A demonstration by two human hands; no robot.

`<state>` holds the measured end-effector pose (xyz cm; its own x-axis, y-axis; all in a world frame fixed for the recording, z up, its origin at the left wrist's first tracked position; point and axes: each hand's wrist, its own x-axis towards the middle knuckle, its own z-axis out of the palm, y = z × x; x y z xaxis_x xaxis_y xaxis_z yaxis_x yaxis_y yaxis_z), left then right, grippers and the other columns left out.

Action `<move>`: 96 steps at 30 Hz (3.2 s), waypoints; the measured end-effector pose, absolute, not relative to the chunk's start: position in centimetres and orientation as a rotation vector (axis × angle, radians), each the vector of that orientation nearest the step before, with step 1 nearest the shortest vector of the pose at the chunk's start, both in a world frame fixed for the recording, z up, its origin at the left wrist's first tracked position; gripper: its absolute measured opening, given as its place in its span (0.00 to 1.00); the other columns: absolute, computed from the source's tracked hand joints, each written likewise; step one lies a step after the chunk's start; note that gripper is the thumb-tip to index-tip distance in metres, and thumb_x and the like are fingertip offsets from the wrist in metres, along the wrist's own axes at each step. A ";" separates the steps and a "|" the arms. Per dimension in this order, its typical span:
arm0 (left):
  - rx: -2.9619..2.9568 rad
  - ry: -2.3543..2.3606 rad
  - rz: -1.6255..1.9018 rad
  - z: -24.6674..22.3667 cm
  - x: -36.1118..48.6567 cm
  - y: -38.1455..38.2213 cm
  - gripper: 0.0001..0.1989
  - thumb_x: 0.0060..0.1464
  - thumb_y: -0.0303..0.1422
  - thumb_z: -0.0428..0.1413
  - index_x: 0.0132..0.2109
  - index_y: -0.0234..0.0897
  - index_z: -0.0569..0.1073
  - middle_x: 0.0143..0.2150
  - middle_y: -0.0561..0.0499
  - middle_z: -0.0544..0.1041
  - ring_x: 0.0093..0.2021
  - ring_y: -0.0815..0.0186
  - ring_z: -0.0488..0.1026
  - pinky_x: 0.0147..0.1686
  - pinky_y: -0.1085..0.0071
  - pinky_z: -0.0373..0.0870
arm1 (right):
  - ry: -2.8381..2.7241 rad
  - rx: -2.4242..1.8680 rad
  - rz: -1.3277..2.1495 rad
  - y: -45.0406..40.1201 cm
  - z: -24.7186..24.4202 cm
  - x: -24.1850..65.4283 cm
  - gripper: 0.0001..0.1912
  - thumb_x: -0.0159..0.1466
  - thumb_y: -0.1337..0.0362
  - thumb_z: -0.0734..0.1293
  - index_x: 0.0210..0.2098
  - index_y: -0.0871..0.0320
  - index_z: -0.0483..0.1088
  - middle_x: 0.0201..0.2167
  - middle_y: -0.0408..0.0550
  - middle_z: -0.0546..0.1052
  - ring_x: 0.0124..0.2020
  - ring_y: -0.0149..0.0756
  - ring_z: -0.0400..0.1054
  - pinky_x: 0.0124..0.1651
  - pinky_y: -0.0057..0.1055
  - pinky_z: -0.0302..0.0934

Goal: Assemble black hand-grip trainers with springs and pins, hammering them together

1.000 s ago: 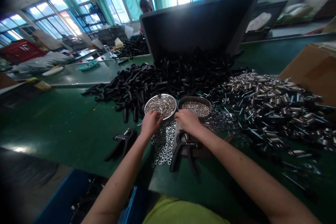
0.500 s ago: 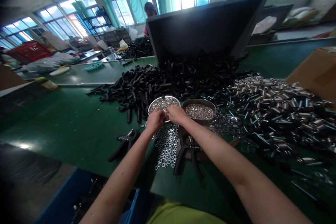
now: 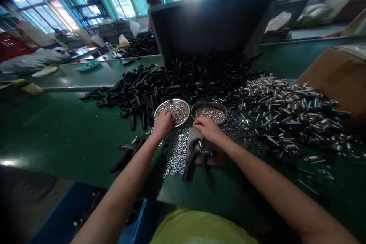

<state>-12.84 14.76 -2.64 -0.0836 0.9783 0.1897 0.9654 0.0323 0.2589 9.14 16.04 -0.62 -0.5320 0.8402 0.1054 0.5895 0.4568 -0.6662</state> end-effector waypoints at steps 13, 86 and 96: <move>1.213 1.483 1.221 -2.4 -9.9 10.0 0.12 0.46 0.40 0.59 0.31 0.33 0.73 0.22 0.56 0.69 0.22 0.72 0.63 0.24 0.76 0.60 | -2.553 -1.255 0.625 13.6 -2.0 10.7 0.06 0.61 0.70 0.62 0.38 0.58 0.68 0.34 0.47 0.77 0.35 0.33 0.70 0.35 0.26 0.58; 1.917 1.779 0.645 -4.0 -4.7 1.9 0.19 0.53 0.28 0.52 0.53 0.41 0.69 0.40 0.48 0.74 0.38 0.63 0.71 0.39 0.67 0.67 | -2.289 -1.516 0.341 2.1 -3.2 19.7 0.20 0.68 0.61 0.52 0.56 0.54 0.63 0.51 0.49 0.74 0.47 0.38 0.71 0.48 0.37 0.68; 0.445 1.124 0.986 -3.7 -2.1 2.1 0.21 0.50 0.32 0.58 0.52 0.34 0.71 0.42 0.44 0.77 0.34 0.67 0.74 0.32 0.72 0.72 | -2.337 -1.755 -0.172 2.2 -5.8 26.2 0.19 0.66 0.58 0.55 0.44 0.59 0.73 0.37 0.55 0.75 0.40 0.46 0.67 0.37 0.39 0.63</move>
